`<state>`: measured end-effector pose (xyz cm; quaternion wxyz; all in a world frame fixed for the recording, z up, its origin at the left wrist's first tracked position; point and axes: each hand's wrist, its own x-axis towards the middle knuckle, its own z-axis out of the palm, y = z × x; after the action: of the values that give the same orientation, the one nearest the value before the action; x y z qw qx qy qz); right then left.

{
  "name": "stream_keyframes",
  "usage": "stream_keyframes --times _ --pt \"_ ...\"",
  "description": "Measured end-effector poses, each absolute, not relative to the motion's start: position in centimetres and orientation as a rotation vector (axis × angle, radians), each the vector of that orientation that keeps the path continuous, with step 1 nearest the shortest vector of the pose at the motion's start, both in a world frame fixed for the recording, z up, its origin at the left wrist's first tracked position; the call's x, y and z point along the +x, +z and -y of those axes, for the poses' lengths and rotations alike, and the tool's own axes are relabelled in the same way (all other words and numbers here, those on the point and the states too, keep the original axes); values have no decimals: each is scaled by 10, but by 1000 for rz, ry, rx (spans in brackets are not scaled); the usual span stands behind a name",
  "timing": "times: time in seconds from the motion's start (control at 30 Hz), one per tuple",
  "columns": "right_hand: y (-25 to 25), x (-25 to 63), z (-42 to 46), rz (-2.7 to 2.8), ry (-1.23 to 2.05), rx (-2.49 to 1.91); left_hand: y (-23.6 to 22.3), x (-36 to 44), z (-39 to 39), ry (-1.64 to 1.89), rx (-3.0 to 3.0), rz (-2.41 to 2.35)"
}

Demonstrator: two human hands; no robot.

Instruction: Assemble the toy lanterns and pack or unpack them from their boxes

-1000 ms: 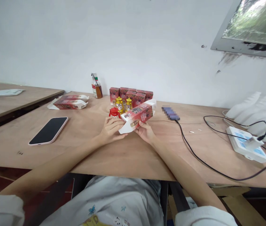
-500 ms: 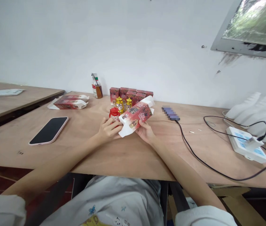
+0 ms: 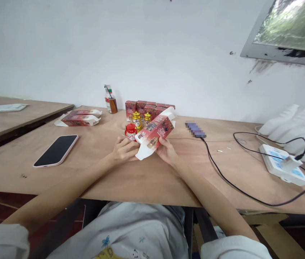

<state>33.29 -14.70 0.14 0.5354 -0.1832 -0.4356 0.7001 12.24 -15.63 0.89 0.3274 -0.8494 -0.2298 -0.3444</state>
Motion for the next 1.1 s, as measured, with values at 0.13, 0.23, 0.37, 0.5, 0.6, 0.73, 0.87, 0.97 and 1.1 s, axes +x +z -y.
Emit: stream_keyframes --times 0.13,0.23,0.37,0.5,0.6,0.73,0.87,0.97,1.1 --pt "2 334 145 973 1636 -429 15 124 157 -925 -2128 595" --pt "2 335 143 953 1617 -444 18 126 159 -856 -2064 607" --pt "3 337 141 941 1599 -486 18 126 158 -883 -2075 641" --pt "4 341 139 919 1548 -484 17 124 156 -876 -2135 747" --pt "5 343 137 944 1508 -480 17 125 156 -861 -2194 783" --pt "8 344 137 1000 1456 -506 17 126 160 -925 -2160 731" --pt "13 345 142 998 1491 -508 15 126 164 -1031 -2077 426" --pt "15 346 146 980 1554 -536 15 131 171 -976 -2142 254" --pt "11 345 147 1030 1611 -571 20 136 177 -871 -2288 114"
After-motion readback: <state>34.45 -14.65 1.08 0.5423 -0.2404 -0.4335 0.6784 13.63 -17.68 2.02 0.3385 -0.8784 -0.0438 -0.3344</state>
